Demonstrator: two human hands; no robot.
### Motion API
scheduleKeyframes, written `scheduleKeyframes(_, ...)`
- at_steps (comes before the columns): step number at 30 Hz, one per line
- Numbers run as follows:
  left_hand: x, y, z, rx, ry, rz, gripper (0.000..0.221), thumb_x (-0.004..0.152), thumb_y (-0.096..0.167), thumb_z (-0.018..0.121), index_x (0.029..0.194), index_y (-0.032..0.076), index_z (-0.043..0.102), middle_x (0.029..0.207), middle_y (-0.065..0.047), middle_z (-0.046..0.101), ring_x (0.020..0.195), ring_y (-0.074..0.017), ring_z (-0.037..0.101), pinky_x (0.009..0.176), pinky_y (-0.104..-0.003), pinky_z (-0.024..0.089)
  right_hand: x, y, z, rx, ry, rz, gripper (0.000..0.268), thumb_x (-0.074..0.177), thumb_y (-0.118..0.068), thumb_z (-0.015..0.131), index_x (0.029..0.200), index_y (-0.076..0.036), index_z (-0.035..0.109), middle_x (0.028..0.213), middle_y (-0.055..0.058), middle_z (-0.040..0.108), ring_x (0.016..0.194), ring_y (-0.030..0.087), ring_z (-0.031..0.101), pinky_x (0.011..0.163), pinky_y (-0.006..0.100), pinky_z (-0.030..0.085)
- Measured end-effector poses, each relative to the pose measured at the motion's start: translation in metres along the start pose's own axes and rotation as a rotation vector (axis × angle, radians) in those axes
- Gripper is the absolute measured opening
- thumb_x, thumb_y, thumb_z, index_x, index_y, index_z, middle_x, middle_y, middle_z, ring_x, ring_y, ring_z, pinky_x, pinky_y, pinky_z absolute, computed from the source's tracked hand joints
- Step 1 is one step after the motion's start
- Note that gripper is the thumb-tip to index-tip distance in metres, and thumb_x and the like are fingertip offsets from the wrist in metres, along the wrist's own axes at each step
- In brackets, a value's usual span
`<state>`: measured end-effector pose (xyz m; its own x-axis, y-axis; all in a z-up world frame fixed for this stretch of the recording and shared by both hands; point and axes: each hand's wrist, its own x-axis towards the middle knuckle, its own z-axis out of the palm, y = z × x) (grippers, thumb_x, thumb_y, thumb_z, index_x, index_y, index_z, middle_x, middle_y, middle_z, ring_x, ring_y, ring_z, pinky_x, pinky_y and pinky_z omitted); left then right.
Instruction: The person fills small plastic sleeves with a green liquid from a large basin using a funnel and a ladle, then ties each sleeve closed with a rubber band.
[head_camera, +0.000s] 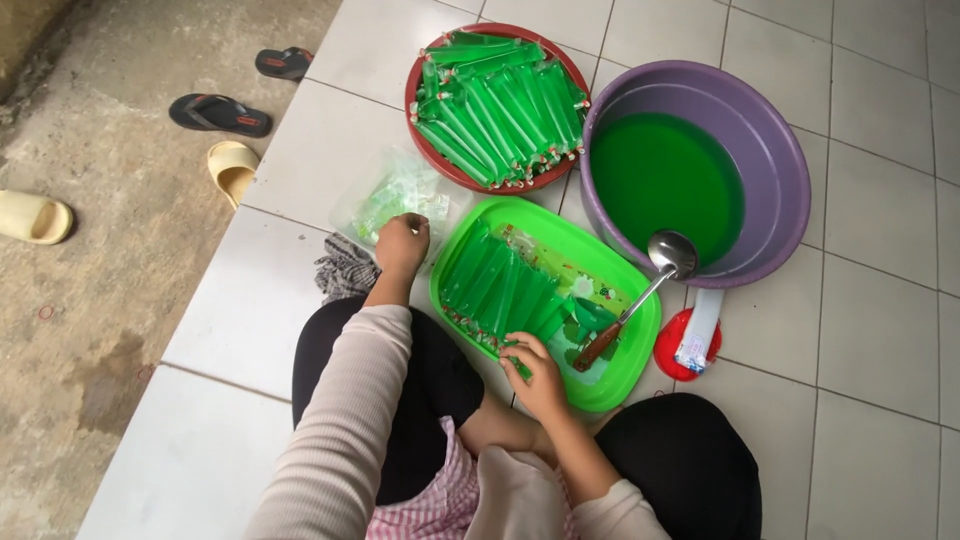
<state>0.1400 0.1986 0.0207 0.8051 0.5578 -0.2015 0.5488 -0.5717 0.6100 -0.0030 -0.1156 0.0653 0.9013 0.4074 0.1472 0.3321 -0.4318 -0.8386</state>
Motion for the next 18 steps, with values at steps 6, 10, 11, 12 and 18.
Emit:
scheduleKeyframes(6,0.024,0.024,-0.015,-0.113,0.109,0.037,0.034,0.092,0.025,0.070,0.122,0.010,0.069,0.118,-0.017,0.071,0.117,-0.0404,0.065,0.100,-0.055,0.052,0.006,0.037,-0.004,0.097,0.250,0.072,0.008,0.092,-0.006,0.072,0.096,-0.010,0.078,0.104,0.009,0.072,0.084,0.024,0.073,0.067,0.031,0.060)
scheduleKeyframes(10,0.051,0.020,0.004,-0.170,0.206,0.100,0.042,0.090,0.023,0.078,0.123,0.003,0.062,0.116,-0.023,0.070,0.115,-0.0452,0.064,0.099,-0.058,0.051,0.008,0.044,-0.030,-0.013,0.415,0.067,0.010,0.092,-0.004,0.072,0.099,-0.008,0.076,0.104,0.009,0.069,0.092,0.025,0.069,0.071,0.031,0.058)
scheduleKeyframes(11,0.056,0.020,0.006,-0.173,0.220,0.079,0.049,0.086,0.023,0.083,0.122,0.007,0.055,0.115,-0.018,0.069,0.113,-0.0430,0.065,0.099,-0.056,0.051,0.009,0.047,-0.035,0.002,0.483,0.148,0.009,0.094,-0.005,0.070,0.100,-0.008,0.075,0.107,0.009,0.068,0.089,0.022,0.068,0.069,0.031,0.058)
scheduleKeyframes(12,0.060,0.021,0.008,-0.175,0.234,0.058,0.058,0.081,0.022,0.089,0.121,0.010,0.048,0.115,-0.014,0.067,0.112,-0.0408,0.066,0.098,-0.054,0.052,0.010,0.049,-0.040,0.017,0.551,0.229,0.008,0.096,-0.005,0.069,0.101,-0.007,0.074,0.110,0.009,0.067,0.086,0.020,0.066,0.067,0.031,0.058)
scheduleKeyframes(18,0.077,-0.009,0.019,-0.245,0.259,0.075,0.043,0.090,0.003,0.067,0.127,0.009,0.046,0.089,-0.006,0.075,0.088,-0.0273,0.075,0.084,-0.045,0.056,0.016,0.059,-0.052,0.054,0.631,0.346,0.006,0.099,-0.005,0.067,0.101,-0.005,0.072,0.109,0.009,0.064,0.079,0.018,0.063,0.064,0.032,0.057)
